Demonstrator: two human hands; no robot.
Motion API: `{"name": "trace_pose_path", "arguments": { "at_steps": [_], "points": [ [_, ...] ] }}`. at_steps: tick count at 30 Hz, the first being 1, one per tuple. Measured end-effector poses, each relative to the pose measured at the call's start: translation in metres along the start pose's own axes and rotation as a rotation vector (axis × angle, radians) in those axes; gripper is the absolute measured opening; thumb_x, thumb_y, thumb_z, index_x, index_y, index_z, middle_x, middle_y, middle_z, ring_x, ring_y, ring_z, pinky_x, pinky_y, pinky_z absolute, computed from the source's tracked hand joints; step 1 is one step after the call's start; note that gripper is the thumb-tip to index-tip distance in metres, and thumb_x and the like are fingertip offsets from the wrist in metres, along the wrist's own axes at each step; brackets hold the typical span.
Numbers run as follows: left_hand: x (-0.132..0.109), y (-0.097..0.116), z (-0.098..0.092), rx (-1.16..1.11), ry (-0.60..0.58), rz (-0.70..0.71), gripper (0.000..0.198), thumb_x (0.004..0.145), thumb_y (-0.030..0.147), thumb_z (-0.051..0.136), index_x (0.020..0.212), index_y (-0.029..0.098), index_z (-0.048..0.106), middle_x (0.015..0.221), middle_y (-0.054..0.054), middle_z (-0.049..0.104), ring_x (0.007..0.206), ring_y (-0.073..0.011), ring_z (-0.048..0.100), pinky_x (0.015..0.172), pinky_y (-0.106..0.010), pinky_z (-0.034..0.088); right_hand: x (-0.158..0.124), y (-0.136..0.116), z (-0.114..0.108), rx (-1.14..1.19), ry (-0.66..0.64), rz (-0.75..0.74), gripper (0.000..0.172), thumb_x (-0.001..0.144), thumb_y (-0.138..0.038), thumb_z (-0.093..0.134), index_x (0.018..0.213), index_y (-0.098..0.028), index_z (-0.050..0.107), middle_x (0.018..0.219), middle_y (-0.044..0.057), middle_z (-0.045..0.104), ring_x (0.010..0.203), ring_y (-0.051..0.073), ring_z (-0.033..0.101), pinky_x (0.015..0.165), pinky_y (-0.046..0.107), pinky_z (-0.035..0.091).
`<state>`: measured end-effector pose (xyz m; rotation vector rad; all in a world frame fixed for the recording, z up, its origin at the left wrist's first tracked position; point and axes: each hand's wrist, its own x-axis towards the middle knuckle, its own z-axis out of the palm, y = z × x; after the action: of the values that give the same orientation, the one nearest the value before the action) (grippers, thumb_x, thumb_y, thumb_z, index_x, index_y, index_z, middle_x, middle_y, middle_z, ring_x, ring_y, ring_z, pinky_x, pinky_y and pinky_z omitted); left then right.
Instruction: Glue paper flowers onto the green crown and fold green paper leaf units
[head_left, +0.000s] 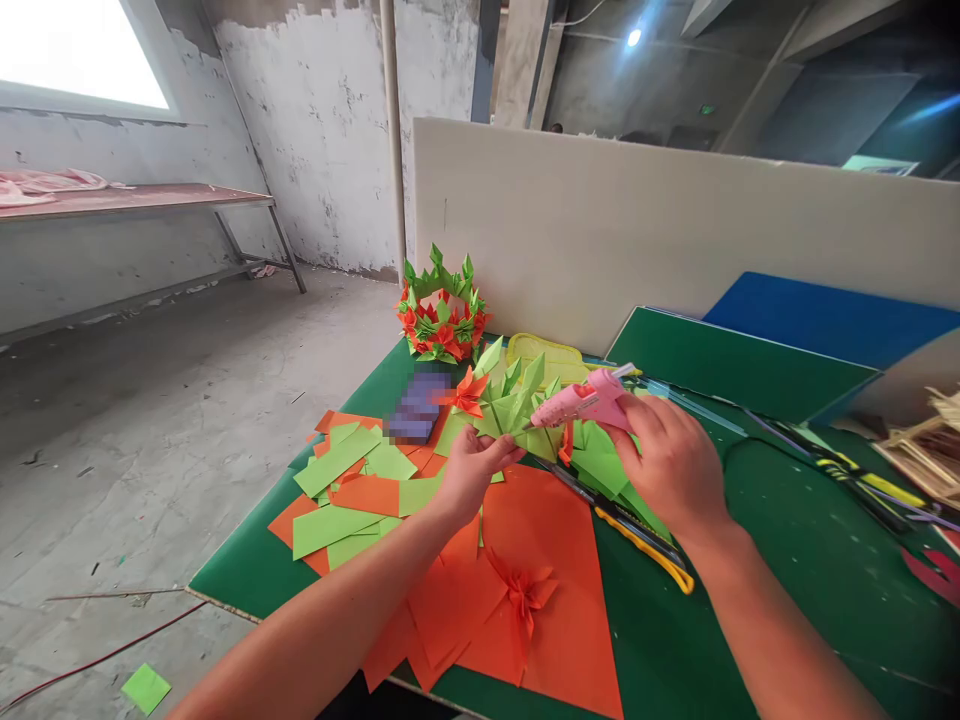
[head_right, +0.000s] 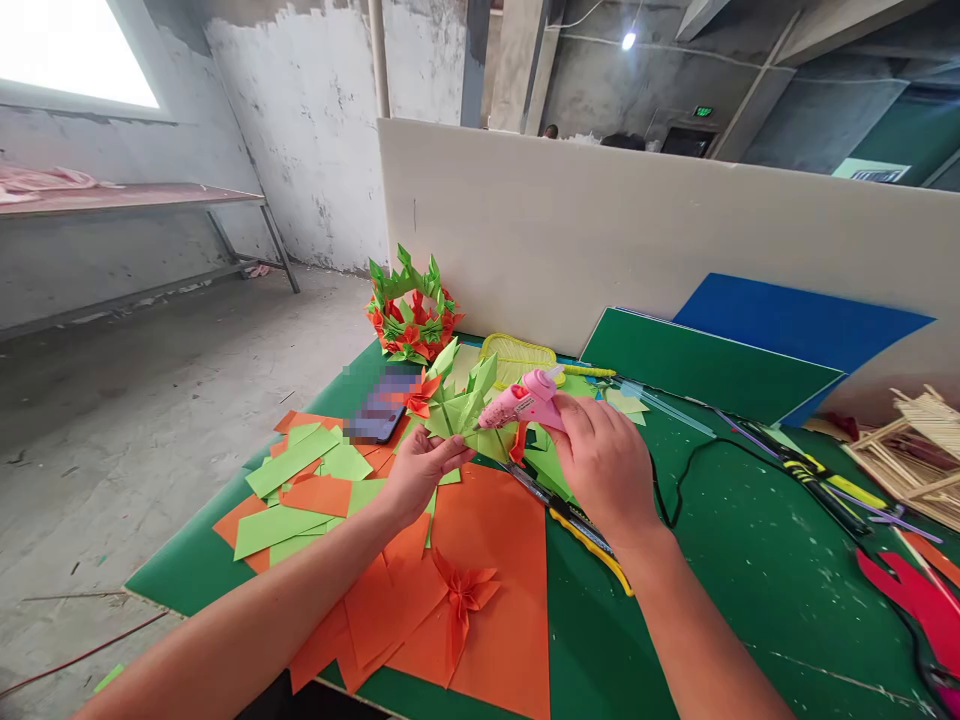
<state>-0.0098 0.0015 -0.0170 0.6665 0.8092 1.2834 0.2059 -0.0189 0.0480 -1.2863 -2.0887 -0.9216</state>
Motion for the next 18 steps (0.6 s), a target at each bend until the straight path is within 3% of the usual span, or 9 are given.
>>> {"name": "trace_pose_path", "arguments": {
  "at_steps": [6,10,14,18],
  "points": [
    [0.000,0.000,0.000,-0.014,-0.031,0.031,0.057,0.061,0.029,0.085,0.070,0.021,0.029,0.054,0.014,0.036,0.053,-0.0046,0.056,0.088,-0.036,0.055,-0.002,0.008,0.002,-0.034,0.079,0.079,0.022,0.094,-0.020,0.050,0.113,-0.013,0.056,0.087,0.011,0.066,0.080,0.025,0.058,0.070,0.034,0.042],
    [-0.001,0.001,0.001,-0.021,-0.020,0.010,0.059,0.058,0.029,0.087,0.070,0.021,0.029,0.054,0.013,0.037,0.059,-0.0078,0.061,0.089,-0.035,0.054,-0.008,0.009,-0.002,0.059,0.097,0.195,0.028,0.092,-0.035,0.055,0.110,-0.015,0.055,0.081,0.008,0.061,0.075,0.024,0.056,0.065,0.033,0.042],
    [0.000,0.000,-0.001,-0.030,-0.023,0.022,0.058,0.060,0.028,0.086,0.071,0.021,0.030,0.055,0.013,0.037,0.060,-0.0077,0.061,0.090,-0.036,0.054,-0.018,0.008,-0.007,0.245,-0.030,0.377,0.039,0.086,-0.053,0.058,0.105,-0.018,0.056,0.067,0.001,0.051,0.056,0.018,0.049,0.051,0.028,0.037],
    [0.002,-0.002,-0.003,-0.028,-0.013,0.016,0.057,0.061,0.027,0.085,0.071,0.022,0.030,0.057,0.013,0.039,0.064,-0.0098,0.066,0.091,-0.036,0.053,-0.045,0.029,0.000,0.421,-0.171,0.573,0.033,0.093,-0.045,0.048,0.115,-0.020,0.056,0.070,0.003,0.062,0.050,0.018,0.055,0.045,0.027,0.039]
  ]
}}
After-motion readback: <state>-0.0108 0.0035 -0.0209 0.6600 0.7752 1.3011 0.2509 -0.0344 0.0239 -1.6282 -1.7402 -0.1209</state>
